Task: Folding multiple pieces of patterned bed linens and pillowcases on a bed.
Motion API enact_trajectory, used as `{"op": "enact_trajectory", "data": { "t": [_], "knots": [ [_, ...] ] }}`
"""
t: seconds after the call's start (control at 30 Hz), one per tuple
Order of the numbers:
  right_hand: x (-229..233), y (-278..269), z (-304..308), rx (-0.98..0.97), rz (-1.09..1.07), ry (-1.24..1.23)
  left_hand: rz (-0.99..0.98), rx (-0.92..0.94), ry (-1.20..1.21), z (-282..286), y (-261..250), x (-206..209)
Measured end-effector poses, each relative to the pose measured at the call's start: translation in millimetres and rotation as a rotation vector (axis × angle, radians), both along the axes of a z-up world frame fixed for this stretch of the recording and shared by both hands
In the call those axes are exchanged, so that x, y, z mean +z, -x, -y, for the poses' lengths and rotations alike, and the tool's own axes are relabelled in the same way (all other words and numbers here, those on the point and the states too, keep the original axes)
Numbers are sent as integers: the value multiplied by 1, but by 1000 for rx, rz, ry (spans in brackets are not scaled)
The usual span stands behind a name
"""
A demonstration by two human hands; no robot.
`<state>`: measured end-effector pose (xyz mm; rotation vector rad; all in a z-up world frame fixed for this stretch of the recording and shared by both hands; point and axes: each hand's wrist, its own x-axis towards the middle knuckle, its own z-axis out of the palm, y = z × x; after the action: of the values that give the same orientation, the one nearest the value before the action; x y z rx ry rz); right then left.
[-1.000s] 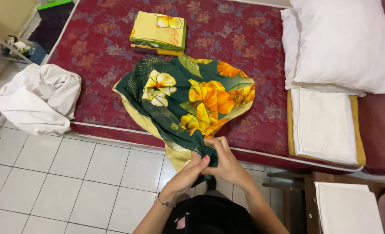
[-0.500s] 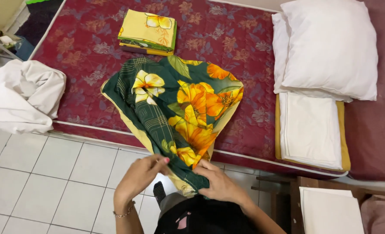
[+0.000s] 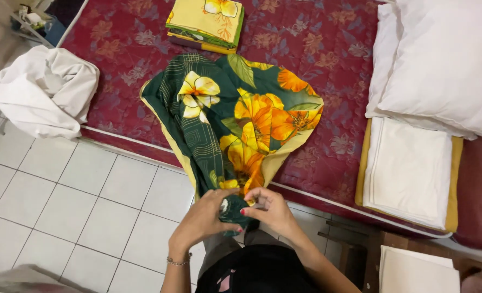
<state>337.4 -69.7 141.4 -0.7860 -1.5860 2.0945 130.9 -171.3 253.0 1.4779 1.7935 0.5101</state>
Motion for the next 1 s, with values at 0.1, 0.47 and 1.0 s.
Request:
{"op": "enact_trajectory", "data": {
  "t": [0.1,0.47,1.0],
  "knots": [
    [1,-9,-12,-71,-102,75,-69,141,59,4,23,9],
    [29,-39,-98,-594,-294,145,477,1155,-924,-46,208,-79],
    [-79,91,-238,145,407,-33,624,-61,-55,-140,21,-176]
  ]
}}
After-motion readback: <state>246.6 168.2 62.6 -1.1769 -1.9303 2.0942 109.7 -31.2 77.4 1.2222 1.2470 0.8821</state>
